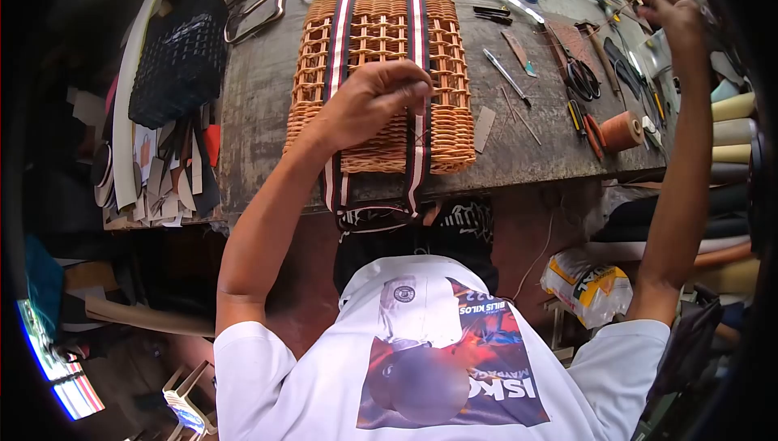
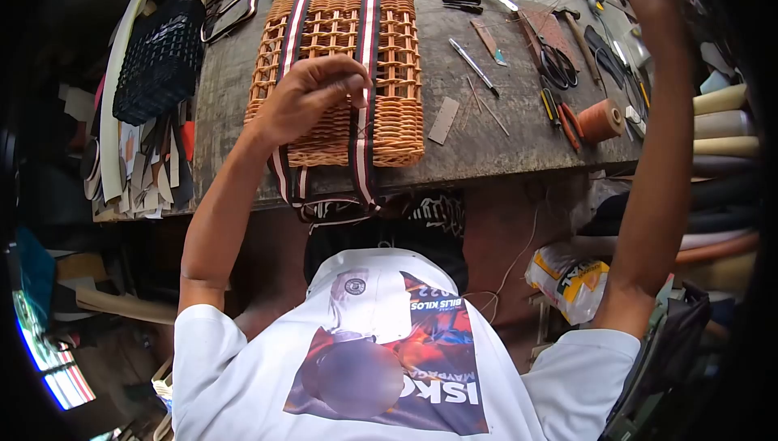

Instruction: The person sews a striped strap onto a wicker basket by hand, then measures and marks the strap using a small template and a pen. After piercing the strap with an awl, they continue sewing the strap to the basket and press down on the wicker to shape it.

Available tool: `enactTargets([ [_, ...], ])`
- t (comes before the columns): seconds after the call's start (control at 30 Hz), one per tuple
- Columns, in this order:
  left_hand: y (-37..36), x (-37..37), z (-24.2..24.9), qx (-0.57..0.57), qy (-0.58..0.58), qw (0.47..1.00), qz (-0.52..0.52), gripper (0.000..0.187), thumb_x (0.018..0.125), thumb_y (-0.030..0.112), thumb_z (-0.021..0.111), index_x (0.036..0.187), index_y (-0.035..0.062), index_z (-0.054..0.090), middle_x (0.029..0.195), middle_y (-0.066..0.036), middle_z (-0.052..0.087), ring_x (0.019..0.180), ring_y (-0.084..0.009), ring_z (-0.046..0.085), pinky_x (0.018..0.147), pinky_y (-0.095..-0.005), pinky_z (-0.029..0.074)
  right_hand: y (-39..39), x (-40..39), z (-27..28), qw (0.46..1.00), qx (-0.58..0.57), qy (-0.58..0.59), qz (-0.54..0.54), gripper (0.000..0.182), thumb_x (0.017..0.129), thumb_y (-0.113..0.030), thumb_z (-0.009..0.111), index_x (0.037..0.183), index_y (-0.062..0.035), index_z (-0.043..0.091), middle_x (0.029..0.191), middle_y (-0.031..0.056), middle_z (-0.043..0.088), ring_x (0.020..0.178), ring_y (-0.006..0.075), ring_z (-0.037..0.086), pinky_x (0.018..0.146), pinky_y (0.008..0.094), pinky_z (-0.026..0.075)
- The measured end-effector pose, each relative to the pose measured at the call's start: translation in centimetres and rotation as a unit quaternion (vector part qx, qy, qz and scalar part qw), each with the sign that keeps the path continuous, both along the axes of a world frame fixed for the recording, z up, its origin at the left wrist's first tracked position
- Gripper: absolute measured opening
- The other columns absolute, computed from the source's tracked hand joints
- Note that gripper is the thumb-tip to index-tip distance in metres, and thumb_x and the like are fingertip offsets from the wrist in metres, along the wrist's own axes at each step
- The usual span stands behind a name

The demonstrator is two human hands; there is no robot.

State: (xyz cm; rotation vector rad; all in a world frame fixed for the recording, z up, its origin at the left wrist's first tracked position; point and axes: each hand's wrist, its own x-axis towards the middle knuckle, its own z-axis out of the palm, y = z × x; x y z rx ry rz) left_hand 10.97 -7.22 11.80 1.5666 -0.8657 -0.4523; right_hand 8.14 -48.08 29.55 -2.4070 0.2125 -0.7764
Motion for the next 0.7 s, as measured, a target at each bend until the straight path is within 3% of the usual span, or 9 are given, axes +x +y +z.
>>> enactTargets([
  [0.03, 0.2, 0.6, 0.0, -0.038, 0.086, 0.996, 0.002, 0.015, 0.099, 0.012, 0.060, 0.103, -0.0008, 0.067, 0.086, -0.006, 0.068, 0.083, -0.0127, 0.067, 0.075, -0.0281, 0.054, -1.3, 0.2, -1.9, 0.991, -0.106, 0.053, -0.065, 0.037, 0.094, -0.017, 0.066, 0.127, -0.0011, 0.061, 0.111, 0.0137, 0.071, 0.099, 0.0229, 0.069, 0.076, 0.0306, 0.055],
  [0.1, 0.4, 1.3, 0.0, -0.031, 0.120, 0.992, -0.016, 0.019, 0.102, 0.018, 0.055, 0.103, 0.0009, 0.063, 0.084, -0.006, 0.069, 0.080, -0.0130, 0.069, 0.070, -0.0258, 0.055, 0.0, -2.5, -6.8, 0.889, -0.410, 0.116, -0.167, 0.035, 0.092, -0.018, 0.064, 0.122, -0.0010, 0.061, 0.106, 0.0220, 0.070, 0.095, 0.0348, 0.069, 0.081, 0.0446, 0.056],
  [0.13, 0.4, 1.4, 0.4, -0.029, 0.144, 0.989, -0.027, 0.019, 0.103, 0.019, 0.054, 0.102, 0.0017, 0.063, 0.084, -0.006, 0.069, 0.078, -0.0130, 0.069, 0.068, -0.0251, 0.054, 3.4, -4.3, -9.0, 0.914, -0.356, 0.141, -0.138, 0.034, 0.091, -0.018, 0.065, 0.119, 0.0006, 0.062, 0.106, 0.0241, 0.068, 0.096, 0.0425, 0.066, 0.084, 0.0484, 0.054],
  [0.17, 0.4, 1.6, 0.6, -0.027, 0.166, 0.985, -0.039, 0.019, 0.103, 0.020, 0.054, 0.102, 0.0025, 0.062, 0.084, -0.005, 0.069, 0.077, -0.0131, 0.069, 0.066, -0.0244, 0.054, 6.3, -5.8, -11.3, 0.928, -0.331, 0.142, -0.100, 0.035, 0.090, -0.017, 0.065, 0.120, 0.0007, 0.061, 0.108, 0.0209, 0.068, 0.097, 0.0403, 0.067, 0.084, 0.0464, 0.054],
  [0.23, 0.3, 1.7, 0.3, -0.030, 0.180, 0.982, -0.038, 0.019, 0.104, 0.021, 0.053, 0.102, 0.0038, 0.060, 0.080, -0.004, 0.067, 0.072, -0.0119, 0.069, 0.058, -0.0208, 0.049, 12.3, -8.0, -15.2, 0.987, -0.067, 0.140, 0.040, 0.041, 0.087, -0.012, 0.070, 0.125, -0.0001, 0.060, 0.110, 0.0190, 0.068, 0.096, 0.0313, 0.069, 0.084, 0.0395, 0.056],
  [0.3, 0.4, 2.0, -0.2, -0.044, 0.199, 0.978, -0.041, 0.017, 0.103, 0.019, 0.053, 0.102, 0.0035, 0.060, 0.078, -0.003, 0.066, 0.071, -0.0109, 0.068, 0.055, -0.0199, 0.047, 18.0, -8.9, -17.6, 0.990, 0.029, 0.081, 0.108, 0.053, 0.084, -0.015, 0.075, 0.131, 0.0015, 0.056, 0.118, 0.0216, 0.065, 0.108, 0.0330, 0.066, 0.090, 0.0368, 0.054],
  [0.47, 0.0, 1.7, -0.4, -0.041, 0.215, 0.976, -0.013, 0.016, 0.102, 0.016, 0.056, 0.104, 0.0011, 0.062, 0.071, 0.001, 0.054, 0.062, -0.0047, 0.051, 0.053, -0.0193, 0.041, 22.9, -7.4, -20.2, 0.984, 0.090, 0.057, 0.145, 0.082, 0.081, -0.014, 0.078, 0.148, 0.0044, 0.035, 0.141, 0.0225, 0.052, 0.127, 0.0319, 0.055, 0.105, 0.0377, 0.046],
  [0.57, -0.2, 1.6, -0.8, -0.052, 0.224, 0.973, -0.013, 0.016, 0.102, 0.016, 0.057, 0.104, 0.0007, 0.062, 0.071, 0.001, 0.055, 0.062, -0.0047, 0.051, 0.053, -0.0193, 0.042, 23.0, -7.4, -20.8, 0.957, 0.233, 0.072, 0.158, 0.088, 0.079, -0.011, 0.080, 0.150, 0.0037, 0.031, 0.145, 0.0211, 0.048, 0.130, 0.0305, 0.052, 0.108, 0.0374, 0.043],
  [0.7, -0.4, 1.5, -1.0, -0.036, 0.204, 0.978, 0.028, 0.016, 0.100, 0.015, 0.059, 0.103, 0.0007, 0.064, 0.072, 0.002, 0.055, 0.060, -0.0039, 0.049, 0.052, -0.0197, 0.042, 23.6, -7.3, -21.3, 0.949, 0.275, 0.067, 0.137, 0.090, 0.078, -0.009, 0.081, 0.151, 0.0028, 0.029, 0.146, 0.0206, 0.047, 0.132, 0.0290, 0.051, 0.109, 0.0369, 0.042],
])
